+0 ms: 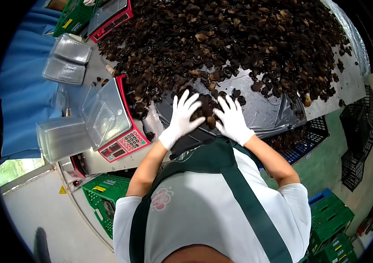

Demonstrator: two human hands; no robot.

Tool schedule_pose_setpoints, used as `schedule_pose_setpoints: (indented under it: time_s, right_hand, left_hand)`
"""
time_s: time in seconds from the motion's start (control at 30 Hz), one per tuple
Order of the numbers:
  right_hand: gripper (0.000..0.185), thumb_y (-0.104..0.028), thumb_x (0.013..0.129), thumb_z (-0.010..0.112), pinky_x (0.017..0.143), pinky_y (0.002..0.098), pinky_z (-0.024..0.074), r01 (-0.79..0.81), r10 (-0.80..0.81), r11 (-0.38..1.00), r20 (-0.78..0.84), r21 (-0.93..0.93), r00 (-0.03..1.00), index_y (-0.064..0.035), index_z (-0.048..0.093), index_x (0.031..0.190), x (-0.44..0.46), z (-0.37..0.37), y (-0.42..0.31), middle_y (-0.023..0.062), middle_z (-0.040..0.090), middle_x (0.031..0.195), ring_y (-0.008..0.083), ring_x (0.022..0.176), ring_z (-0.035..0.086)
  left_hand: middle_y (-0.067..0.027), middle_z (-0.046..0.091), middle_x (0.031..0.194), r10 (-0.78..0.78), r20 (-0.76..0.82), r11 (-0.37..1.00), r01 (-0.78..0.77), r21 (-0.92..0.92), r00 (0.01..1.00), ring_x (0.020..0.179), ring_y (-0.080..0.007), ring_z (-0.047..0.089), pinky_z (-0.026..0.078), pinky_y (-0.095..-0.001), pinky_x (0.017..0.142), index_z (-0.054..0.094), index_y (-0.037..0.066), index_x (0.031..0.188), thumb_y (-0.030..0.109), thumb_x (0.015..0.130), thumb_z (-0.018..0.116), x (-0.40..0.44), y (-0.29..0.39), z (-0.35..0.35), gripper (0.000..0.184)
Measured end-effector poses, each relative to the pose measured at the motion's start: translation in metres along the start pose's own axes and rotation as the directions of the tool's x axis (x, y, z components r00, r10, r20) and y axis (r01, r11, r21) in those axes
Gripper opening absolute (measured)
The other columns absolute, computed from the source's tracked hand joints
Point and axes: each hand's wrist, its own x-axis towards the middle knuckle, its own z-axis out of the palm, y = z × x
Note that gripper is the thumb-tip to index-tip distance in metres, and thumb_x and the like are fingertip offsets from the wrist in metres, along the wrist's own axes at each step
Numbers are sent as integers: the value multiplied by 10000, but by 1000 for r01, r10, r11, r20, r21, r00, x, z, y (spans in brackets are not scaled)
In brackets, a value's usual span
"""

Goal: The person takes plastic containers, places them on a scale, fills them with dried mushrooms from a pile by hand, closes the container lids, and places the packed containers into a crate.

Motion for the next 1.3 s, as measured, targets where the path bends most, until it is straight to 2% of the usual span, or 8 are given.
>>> schedule_pose_setpoints:
  time_s: [0.17, 0.27, 0.4, 0.53, 0.77, 0.97, 1.07, 1.3]
  right_hand:
    - [353, -229, 709, 731, 1012, 458, 375, 74, -51, 969, -105, 234, 993, -92, 649, 1024, -31, -16, 3, 154, 490, 1334, 362, 1249, 427]
    - [393, -248, 736, 729, 1000, 431, 401, -116, 164, 959, -170, 258, 972, -115, 640, 1094, -30, -44, 15, 142, 506, 1327, 340, 1220, 461]
    - [851, -378, 645, 804, 989, 415, 417, -358, 353, 925, 61, 127, 934, -103, 439, 1364, -30, -50, 31, 166, 383, 1430, 355, 1189, 449]
    - [982, -355, 550, 860, 865, 406, 507, -266, 254, 962, 159, 59, 954, -107, 402, 1382, -41, -35, 8, 179, 344, 1443, 350, 1010, 545]
    - [1112, -365, 562, 859, 881, 373, 505, -444, 427, 886, 136, 131, 894, -81, 252, 1448, -56, -24, 5, 195, 299, 1476, 345, 1189, 505]
    - [1133, -316, 583, 859, 943, 375, 468, -427, 413, 885, 112, 187, 904, -19, 191, 1450, -56, -11, 7, 243, 300, 1458, 369, 1211, 482]
    - [1053, -265, 607, 846, 971, 365, 448, -417, 403, 865, 110, 280, 909, -11, 245, 1433, -61, -4, 12, 232, 386, 1396, 352, 1221, 475]
    - [899, -192, 655, 808, 906, 358, 470, -460, 454, 811, 107, 361, 884, -1, 330, 1391, -64, -6, 5, 188, 547, 1176, 325, 1052, 572]
  left_hand:
    - [-83, 457, 1381, 51, 73, 999, -52, 15, 996, 1345, -329, 320, 233, -561, 1079, 609, 100, 1122, 239, 714, 736, -62, 9, -3, 449]
    - [-160, 479, 1350, -17, -188, 998, 6, -61, 982, 1272, -377, 412, 311, -485, 1054, 590, 83, 1179, 176, 663, 786, -73, 5, -13, 560]
    - [-218, 232, 1501, -287, -162, 956, 273, -108, 944, 1383, -398, 226, 202, -513, 1113, 397, 89, 1386, 391, 620, 826, -70, 0, -20, 928]
    - [-214, 130, 1533, -280, 64, 955, 284, -82, 958, 1417, -409, 111, 149, -570, 1111, 297, 106, 1445, 438, 544, 855, -68, 8, -18, 1111]
    - [-199, 274, 1480, -43, -5, 996, 43, -76, 999, 1294, -370, 358, 303, -467, 1052, 368, 109, 1408, 397, 525, 854, -61, 13, 2, 1048]
    - [-146, 355, 1451, 143, 27, 990, -144, 13, 989, 961, -284, 547, 496, -363, 769, 433, 147, 1371, 385, 531, 821, -14, 42, 2, 955]
    - [-130, 308, 1484, 109, 136, 994, -110, -5, 985, 893, -242, 566, 559, -332, 635, 380, 185, 1412, 395, 531, 831, 10, 58, 0, 1012]
    - [-107, 400, 1396, -26, 158, 1000, 25, 3, 987, 997, -275, 590, 557, -384, 675, 395, 175, 1384, 331, 641, 795, 13, 55, 15, 859]
